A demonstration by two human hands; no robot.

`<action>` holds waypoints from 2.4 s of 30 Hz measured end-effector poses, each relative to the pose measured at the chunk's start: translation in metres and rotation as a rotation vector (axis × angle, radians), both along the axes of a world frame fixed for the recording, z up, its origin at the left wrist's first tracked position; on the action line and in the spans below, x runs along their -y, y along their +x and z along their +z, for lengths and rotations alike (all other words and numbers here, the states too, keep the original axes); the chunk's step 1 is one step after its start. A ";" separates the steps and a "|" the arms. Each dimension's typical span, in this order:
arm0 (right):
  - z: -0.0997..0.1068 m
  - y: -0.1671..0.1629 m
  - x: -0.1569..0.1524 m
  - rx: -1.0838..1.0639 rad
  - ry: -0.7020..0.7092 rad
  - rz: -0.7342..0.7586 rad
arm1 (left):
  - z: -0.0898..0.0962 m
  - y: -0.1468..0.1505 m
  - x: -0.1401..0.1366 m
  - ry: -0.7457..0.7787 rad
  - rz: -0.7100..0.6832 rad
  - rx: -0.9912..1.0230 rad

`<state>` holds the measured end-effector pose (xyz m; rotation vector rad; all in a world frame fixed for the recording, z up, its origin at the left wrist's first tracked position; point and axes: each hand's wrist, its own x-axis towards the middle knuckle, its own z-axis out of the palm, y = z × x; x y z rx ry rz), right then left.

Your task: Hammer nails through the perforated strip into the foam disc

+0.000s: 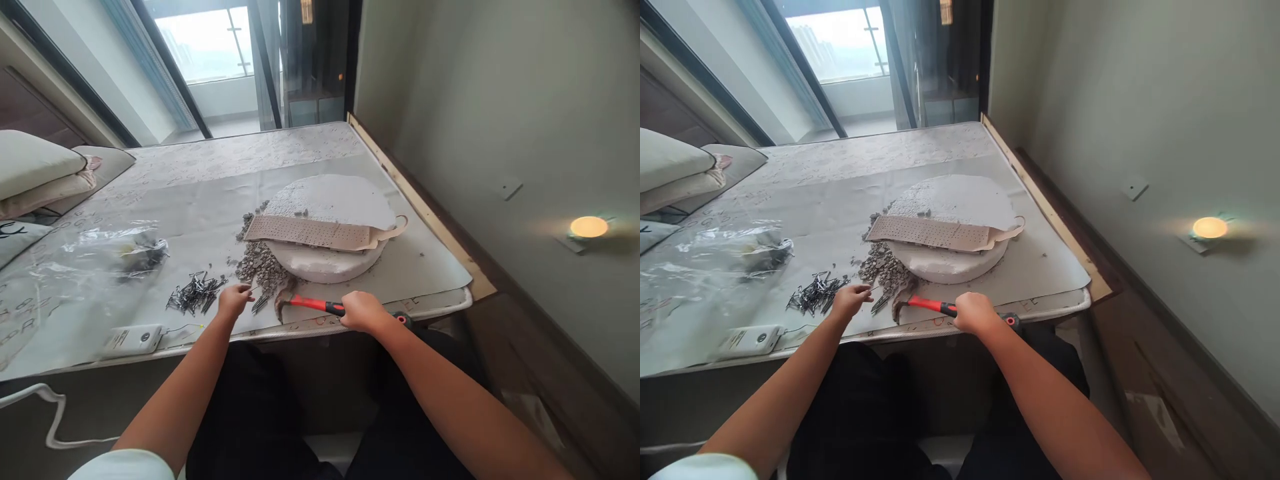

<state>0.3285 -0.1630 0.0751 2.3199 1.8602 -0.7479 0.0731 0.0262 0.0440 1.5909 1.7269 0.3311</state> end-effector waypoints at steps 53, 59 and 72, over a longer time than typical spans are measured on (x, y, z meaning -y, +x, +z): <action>0.066 0.068 0.023 -1.492 0.479 -0.659 | 0.062 0.235 -0.010 0.442 -0.479 0.366; 0.061 0.068 0.018 -1.466 0.450 -0.679 | 0.047 0.229 -0.018 0.428 -0.541 0.211; 0.054 0.062 0.008 -1.347 0.422 -0.630 | 0.035 0.230 -0.032 0.336 -0.566 0.242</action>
